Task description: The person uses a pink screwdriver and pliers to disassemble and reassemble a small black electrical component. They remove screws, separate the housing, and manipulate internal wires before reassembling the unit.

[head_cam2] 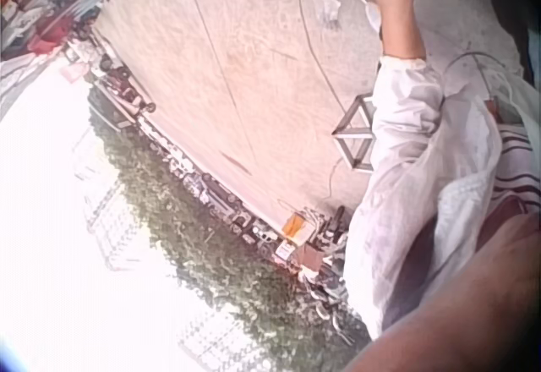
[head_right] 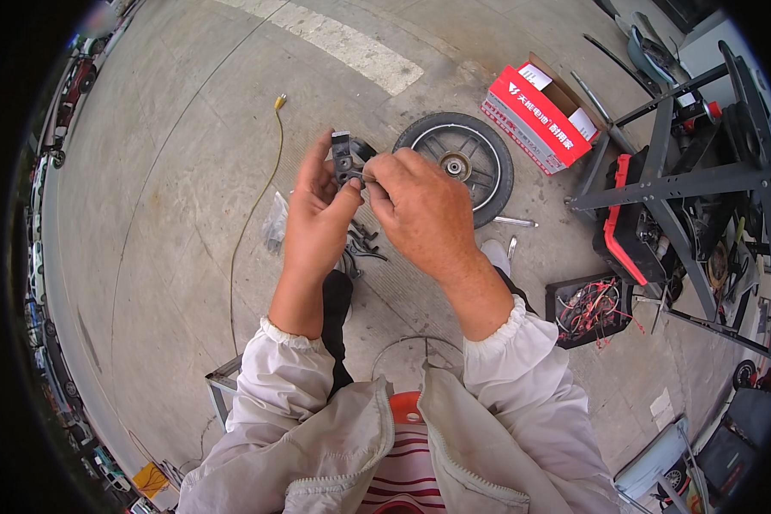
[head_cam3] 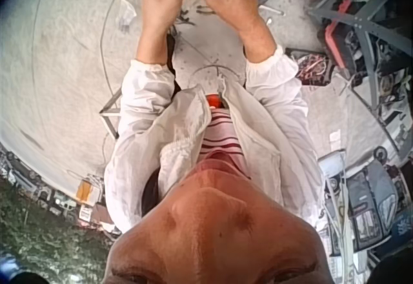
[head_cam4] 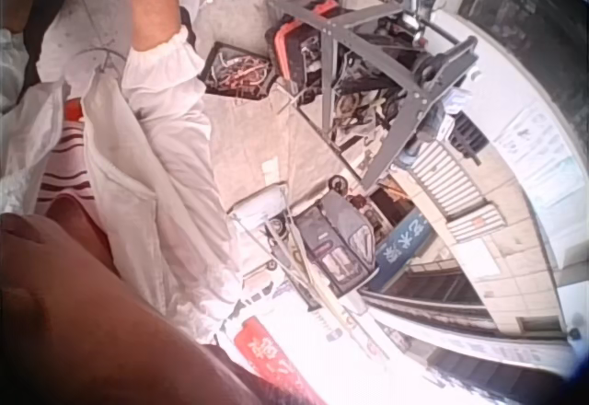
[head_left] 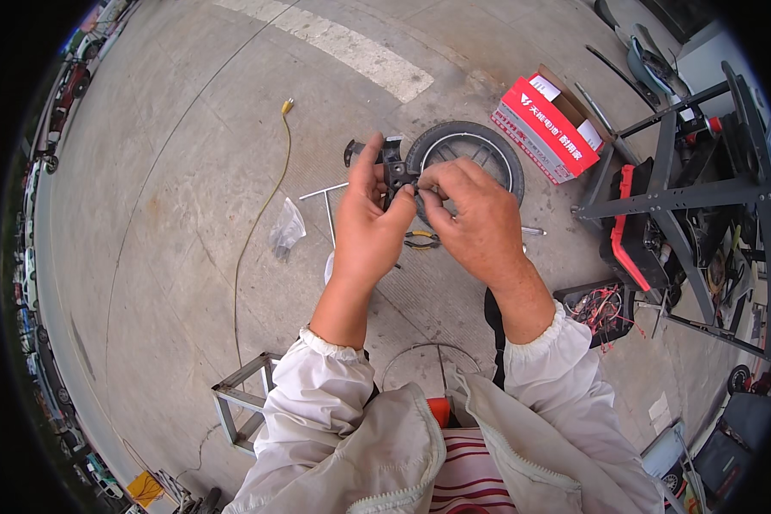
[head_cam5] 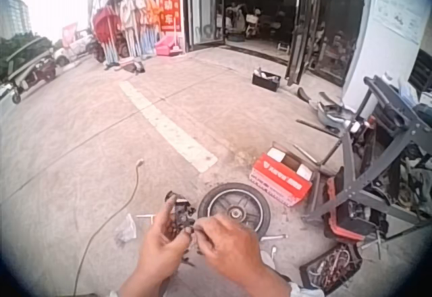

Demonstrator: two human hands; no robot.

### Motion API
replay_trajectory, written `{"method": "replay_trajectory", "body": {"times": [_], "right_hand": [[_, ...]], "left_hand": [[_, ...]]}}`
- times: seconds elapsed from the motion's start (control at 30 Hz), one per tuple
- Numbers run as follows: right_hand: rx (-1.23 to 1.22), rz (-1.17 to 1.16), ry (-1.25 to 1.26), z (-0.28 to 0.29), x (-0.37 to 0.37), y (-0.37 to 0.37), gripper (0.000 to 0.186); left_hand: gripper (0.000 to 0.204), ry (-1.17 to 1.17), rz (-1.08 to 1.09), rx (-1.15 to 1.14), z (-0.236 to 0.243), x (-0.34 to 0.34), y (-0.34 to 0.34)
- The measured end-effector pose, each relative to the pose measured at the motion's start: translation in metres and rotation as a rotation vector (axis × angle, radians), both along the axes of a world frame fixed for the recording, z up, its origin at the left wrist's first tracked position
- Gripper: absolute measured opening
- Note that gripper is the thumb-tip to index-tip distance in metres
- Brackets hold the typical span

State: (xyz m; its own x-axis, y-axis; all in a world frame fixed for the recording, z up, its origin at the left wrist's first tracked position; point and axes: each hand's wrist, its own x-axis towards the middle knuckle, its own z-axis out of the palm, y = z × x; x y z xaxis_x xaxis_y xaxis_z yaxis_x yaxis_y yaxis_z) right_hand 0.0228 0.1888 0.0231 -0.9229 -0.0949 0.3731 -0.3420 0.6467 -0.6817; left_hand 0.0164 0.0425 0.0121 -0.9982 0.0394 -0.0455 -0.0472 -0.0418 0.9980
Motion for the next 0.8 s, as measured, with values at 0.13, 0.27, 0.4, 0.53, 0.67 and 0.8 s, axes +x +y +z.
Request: {"method": "replay_trajectory", "body": {"times": [0.13,0.27,0.4,0.53,0.67,0.8], "right_hand": [[0.036,0.009,0.0,0.0,0.0006,-0.0007,0.014],[0.016,0.036,-0.046,-0.0027,0.0005,0.001,0.015],[-0.013,0.054,-0.062,-0.0044,0.0012,0.0011,0.015],[-0.032,0.063,-0.06,-0.0075,0.0011,0.0013,0.016],[-0.018,0.065,-0.057,-0.008,0.0017,-0.0007,0.016],[-0.018,0.065,-0.042,-0.008,0.0017,-0.002,0.017]], "left_hand": [[0.069,0.024,-0.042,0.013,-0.0004,0.0022,0.0022],[0.069,0.038,-0.063,-0.029,-0.0008,0.0017,0.0016],[0.069,0.035,-0.089,-0.047,-0.0024,0.0011,0.0003],[0.069,-0.039,-0.122,-0.048,0.0037,0.0028,0.0004],[0.068,-0.058,-0.115,-0.031,0.0025,0.0037,-0.0011],[0.068,0.004,-0.072,-0.043,-0.0019,0.0037,-0.0017]]}}
